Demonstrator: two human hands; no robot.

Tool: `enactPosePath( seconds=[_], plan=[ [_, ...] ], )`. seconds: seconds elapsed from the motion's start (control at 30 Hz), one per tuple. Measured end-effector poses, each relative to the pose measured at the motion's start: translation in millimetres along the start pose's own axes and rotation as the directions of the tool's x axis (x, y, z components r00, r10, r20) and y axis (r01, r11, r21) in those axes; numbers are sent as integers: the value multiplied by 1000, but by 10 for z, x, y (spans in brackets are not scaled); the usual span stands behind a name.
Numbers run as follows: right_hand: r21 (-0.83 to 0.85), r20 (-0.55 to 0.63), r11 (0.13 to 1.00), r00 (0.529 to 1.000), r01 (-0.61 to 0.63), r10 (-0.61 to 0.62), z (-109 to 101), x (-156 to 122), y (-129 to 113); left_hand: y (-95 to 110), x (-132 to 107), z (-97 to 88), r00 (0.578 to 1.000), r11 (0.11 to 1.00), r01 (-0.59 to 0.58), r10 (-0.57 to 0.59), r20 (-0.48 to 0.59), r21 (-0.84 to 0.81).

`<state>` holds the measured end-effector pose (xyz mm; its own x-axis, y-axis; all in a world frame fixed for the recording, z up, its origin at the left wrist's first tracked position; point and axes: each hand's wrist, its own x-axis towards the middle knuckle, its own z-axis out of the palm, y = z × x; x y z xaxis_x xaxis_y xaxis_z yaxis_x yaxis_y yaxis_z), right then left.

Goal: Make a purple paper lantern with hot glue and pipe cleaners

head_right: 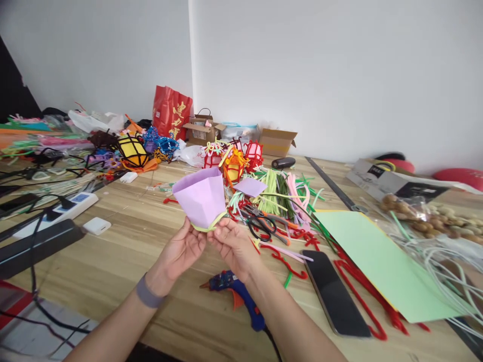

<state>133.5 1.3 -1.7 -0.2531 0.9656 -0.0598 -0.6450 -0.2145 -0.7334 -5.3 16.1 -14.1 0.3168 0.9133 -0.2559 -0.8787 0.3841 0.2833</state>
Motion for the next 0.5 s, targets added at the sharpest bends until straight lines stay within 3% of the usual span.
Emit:
enactPosePath(
  seconds=[0.17,0.3,0.4,0.5],
  plan=[
    [-32,48,999,998,-27,28,-21,2,49,10,3,-42,998,995,45,-49,46,84],
    [-68,44,997,999,21,-18,15,-14,105,-7,8,-34,993,982,93,-103,53,162],
    [-78,24,996,999,47,-46,42,-20,123,-46,8,-36,996,981,40,-55,71,190],
    [-35,-69,996,994,85,-87,35,-10,116,-124,-3,-84,987,970,-21,-18,158,244]
  ],
)
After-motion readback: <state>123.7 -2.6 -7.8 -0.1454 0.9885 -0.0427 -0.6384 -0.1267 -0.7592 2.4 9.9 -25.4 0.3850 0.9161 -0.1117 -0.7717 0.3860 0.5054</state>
